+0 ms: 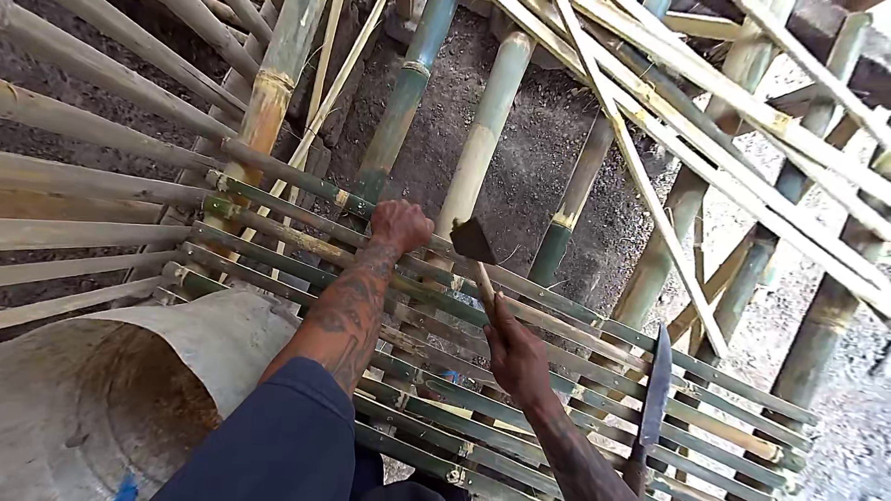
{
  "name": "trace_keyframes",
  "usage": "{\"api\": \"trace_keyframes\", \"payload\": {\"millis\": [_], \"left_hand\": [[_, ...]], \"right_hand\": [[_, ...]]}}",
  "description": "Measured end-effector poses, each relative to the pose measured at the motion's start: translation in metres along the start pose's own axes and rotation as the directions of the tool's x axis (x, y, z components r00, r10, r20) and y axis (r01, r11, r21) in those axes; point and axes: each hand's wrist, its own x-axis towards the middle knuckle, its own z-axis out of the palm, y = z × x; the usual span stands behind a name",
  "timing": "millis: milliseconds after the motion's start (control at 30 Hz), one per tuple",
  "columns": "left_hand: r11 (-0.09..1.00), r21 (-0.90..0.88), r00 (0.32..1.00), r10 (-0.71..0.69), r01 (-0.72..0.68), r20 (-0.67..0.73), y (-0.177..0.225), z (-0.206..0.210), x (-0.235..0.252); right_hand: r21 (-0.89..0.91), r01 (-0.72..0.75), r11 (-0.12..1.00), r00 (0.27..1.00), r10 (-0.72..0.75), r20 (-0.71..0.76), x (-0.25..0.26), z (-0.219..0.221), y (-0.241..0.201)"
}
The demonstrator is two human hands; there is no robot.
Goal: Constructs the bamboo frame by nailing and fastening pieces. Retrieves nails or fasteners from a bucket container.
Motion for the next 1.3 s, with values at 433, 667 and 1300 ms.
{"api": "trace_keyframes", "payload": {"millis": [433, 667, 1300], "left_hand": [[1.0, 0.001, 1.0, 0.011, -0.011, 0.022, -0.001, -0.004, -0.001], [1.0, 0.006, 1.0, -0.001, 0.001, 0.02, -0.001, -0.004, 0.0], [1.0, -0.012, 1.0, 0.004, -0.005, -0.012, -0.002, -0.002, 0.0]], "right_hand": [[0.022, 0.059, 0.998, 0.991, -0.056, -0.121, 0.006, 0.001, -0.003], [-0.031, 0.098, 0.995, 0.991, -0.1, -0.092, 0.001, 0.011, 0.011], [-0.001, 0.148, 0.989, 0.979, -0.147, -0.14, 0.009, -0.015, 0.006]]}}
